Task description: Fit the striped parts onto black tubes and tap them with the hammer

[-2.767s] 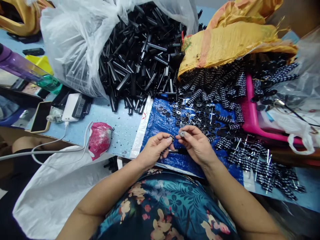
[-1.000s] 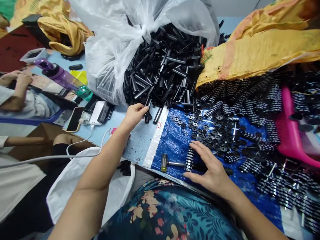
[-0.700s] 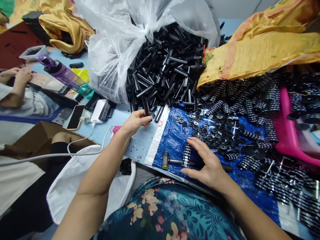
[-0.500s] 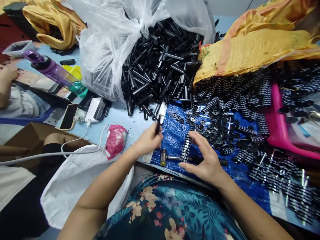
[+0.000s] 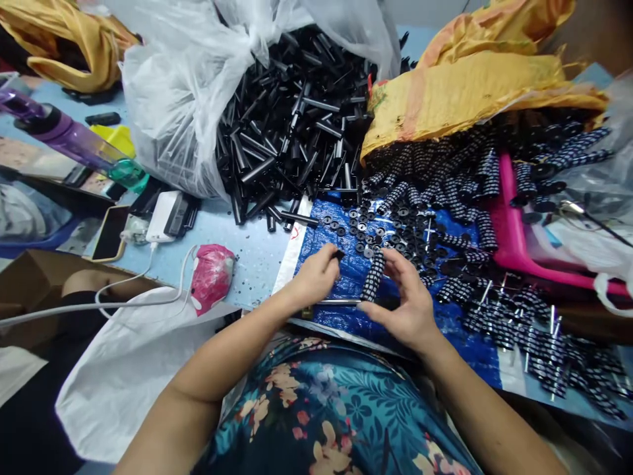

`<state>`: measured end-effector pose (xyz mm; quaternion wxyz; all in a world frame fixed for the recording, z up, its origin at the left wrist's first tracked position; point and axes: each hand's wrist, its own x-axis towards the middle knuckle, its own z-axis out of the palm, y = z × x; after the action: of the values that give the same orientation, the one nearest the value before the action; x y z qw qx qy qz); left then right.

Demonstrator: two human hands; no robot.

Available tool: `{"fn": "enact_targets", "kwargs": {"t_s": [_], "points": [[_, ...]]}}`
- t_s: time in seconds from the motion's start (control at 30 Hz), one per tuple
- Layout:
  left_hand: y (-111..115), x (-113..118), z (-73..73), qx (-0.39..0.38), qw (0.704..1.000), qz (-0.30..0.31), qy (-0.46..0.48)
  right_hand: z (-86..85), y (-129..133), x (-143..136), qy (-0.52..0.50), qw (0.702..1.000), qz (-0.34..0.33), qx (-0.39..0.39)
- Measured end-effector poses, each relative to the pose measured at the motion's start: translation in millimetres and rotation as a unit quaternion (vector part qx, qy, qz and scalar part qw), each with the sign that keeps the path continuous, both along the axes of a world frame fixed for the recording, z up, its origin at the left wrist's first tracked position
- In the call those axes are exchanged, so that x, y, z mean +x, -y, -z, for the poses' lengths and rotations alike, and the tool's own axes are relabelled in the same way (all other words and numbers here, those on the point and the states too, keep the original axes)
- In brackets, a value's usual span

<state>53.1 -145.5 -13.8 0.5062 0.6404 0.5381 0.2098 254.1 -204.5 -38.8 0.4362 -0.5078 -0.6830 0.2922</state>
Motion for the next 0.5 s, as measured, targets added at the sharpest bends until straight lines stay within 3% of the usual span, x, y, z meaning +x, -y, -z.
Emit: {"fn": "enact_targets", "kwargs": {"t_s": [0.1, 0.33, 0.4, 0.5], "points": [[8.6, 10.5, -6.3, -0.147, 0.952, -0.129, 0.234, -8.1, 6.4, 3.1, 0.099, 0.988, -0.015, 0.119], [24.8, 26.8, -14.2, -0.261, 0.827, -0.217, 0.447, -13.2, -4.3, -14.0, 0.12, 0.966, -0.072, 0.218], [26.2, 22.9, -13.9, -0.287, 0.817, -0.198, 0.458, -11.2, -5.8, -12.4, 0.129, 0.965, -0.086, 0.213], [27.9, 15.1, -11.6, -0.302, 0.834, -0.147, 0.437, -7.2, -4.3, -7.1, 0.133, 0.965, -0.119, 0.19]]}}
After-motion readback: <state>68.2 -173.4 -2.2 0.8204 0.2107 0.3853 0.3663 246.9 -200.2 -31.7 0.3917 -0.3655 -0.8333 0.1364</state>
